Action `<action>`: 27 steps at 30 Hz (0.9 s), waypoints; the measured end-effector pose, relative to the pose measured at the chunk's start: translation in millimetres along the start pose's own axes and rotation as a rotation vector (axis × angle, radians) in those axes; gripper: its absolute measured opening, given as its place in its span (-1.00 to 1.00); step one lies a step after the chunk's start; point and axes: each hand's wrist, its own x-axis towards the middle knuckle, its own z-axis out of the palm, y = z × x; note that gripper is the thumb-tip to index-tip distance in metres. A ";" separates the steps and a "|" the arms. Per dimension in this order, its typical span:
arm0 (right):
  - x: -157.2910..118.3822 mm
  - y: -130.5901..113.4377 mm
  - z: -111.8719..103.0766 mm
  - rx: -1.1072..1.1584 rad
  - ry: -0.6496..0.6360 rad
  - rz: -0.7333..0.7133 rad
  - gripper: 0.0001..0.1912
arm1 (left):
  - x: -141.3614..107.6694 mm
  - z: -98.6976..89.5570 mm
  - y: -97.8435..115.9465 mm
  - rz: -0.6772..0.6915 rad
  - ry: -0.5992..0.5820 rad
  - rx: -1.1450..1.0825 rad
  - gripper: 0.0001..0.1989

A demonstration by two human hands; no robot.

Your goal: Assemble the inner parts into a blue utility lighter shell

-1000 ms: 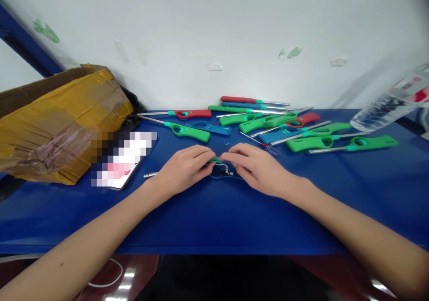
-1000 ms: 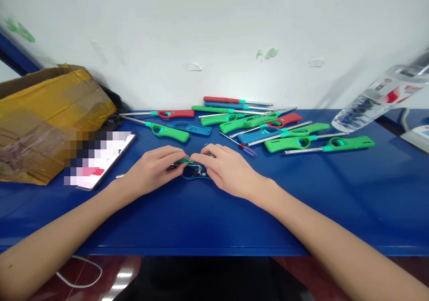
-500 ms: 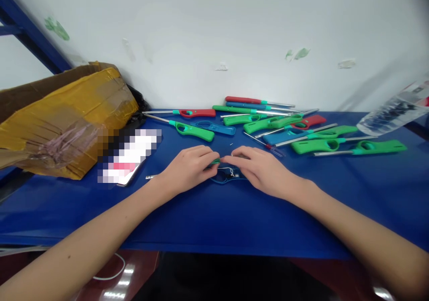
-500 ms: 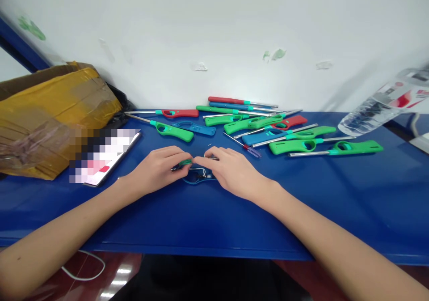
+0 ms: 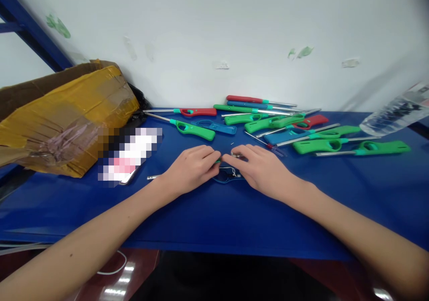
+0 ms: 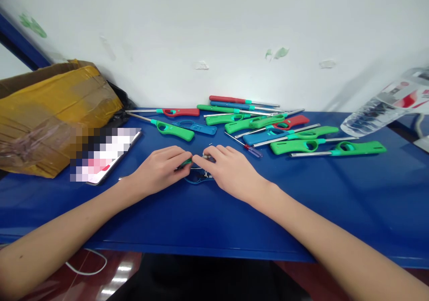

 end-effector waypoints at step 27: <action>-3.5 4.8 0.9 0.122 -0.034 0.032 -0.54 | -1.3 -0.2 -3.4 -0.027 0.033 -0.110 -0.85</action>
